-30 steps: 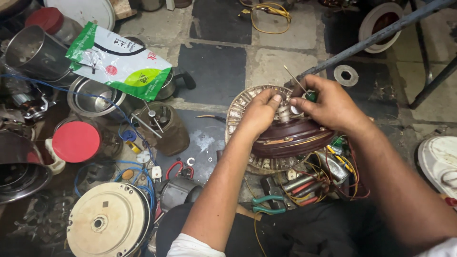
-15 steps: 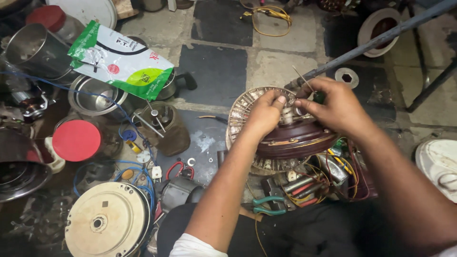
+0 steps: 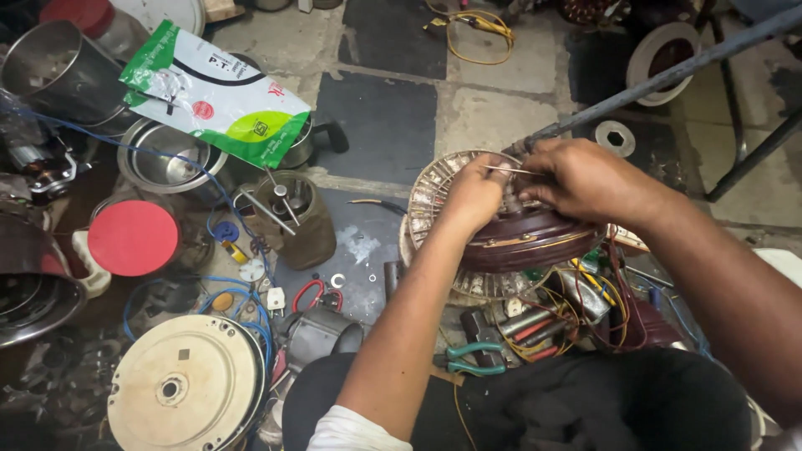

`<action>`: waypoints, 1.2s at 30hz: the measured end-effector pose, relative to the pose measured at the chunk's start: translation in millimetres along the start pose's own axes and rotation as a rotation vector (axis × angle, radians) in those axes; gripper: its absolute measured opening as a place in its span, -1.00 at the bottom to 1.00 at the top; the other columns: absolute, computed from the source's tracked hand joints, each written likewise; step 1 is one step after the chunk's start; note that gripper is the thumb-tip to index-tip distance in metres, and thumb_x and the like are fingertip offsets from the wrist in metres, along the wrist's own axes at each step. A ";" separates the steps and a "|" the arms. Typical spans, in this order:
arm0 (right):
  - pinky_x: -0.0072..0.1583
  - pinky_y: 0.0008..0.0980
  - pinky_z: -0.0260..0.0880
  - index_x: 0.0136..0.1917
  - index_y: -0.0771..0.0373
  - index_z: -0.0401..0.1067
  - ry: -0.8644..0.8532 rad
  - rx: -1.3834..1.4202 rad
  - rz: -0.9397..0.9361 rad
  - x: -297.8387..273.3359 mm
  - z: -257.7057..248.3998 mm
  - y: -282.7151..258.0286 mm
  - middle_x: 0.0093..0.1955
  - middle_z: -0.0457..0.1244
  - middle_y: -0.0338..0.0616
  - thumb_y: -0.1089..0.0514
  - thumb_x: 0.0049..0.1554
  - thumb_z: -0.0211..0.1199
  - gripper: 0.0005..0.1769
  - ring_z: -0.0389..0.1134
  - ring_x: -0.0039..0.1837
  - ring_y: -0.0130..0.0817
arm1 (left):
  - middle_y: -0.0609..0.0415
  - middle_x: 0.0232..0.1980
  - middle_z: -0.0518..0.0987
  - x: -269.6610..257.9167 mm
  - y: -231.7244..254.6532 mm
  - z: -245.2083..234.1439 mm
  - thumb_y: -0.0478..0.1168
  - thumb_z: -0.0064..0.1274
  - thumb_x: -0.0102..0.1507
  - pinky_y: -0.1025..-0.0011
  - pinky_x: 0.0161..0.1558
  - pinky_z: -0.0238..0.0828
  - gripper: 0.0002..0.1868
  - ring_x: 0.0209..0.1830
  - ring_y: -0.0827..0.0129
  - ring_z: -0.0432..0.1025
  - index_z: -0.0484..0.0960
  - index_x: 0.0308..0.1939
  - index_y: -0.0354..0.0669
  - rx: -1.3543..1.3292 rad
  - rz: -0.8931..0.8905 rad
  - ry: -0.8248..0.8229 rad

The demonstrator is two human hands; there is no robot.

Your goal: The person repairs a ceiling fan motor by guiding wires through the shaft with a screwdriver, mounting a capacitor onto the motor, connecting the wires, and stripping them with pliers.

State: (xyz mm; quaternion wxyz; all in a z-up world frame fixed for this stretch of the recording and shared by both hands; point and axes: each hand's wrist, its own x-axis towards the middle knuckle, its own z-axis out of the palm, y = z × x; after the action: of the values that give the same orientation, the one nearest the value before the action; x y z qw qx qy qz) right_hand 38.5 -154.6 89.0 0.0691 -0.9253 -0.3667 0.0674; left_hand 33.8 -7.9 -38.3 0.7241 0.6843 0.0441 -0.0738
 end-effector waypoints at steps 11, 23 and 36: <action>0.01 -0.06 0.42 -0.04 0.34 0.57 0.059 -0.052 -0.012 3.7 -2.4 -10.9 -0.14 0.36 0.07 0.09 -0.05 0.45 -0.66 0.43 -0.07 0.08 | 0.07 -0.31 0.67 6.7 -9.6 -0.7 -0.16 -0.02 0.38 0.35 -0.32 0.46 -0.80 -0.40 0.38 0.52 0.62 -0.06 -0.19 -0.017 0.046 0.015; 0.00 -0.15 0.45 -0.10 0.33 0.59 0.088 0.006 0.004 -4.4 0.5 -11.6 -0.13 0.41 0.04 0.17 -0.04 0.44 -0.75 0.46 -0.11 -0.03 | 0.04 -0.30 0.70 0.2 -3.7 -0.6 -0.18 0.06 0.34 0.41 -0.35 0.47 -0.78 -0.40 0.39 0.56 0.64 -0.03 -0.24 -0.068 0.023 0.040; 0.02 -0.17 0.47 -0.02 0.28 0.61 0.086 0.047 0.279 -17.9 6.5 -24.4 -0.09 0.42 0.07 0.15 -0.04 0.45 -0.70 0.48 -0.09 -0.05 | -0.02 -0.23 0.72 -4.7 -11.7 5.2 -0.19 0.15 0.27 0.38 -0.21 0.53 -0.80 -0.29 0.34 0.61 0.70 -0.13 -0.25 -0.013 0.181 0.138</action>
State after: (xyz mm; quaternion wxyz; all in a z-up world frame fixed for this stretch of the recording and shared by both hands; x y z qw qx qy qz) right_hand 8.1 -148.8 88.3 0.0961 -0.9675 -0.2294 0.0452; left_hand 27.1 -13.5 -48.7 0.7274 0.6843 0.0323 0.0397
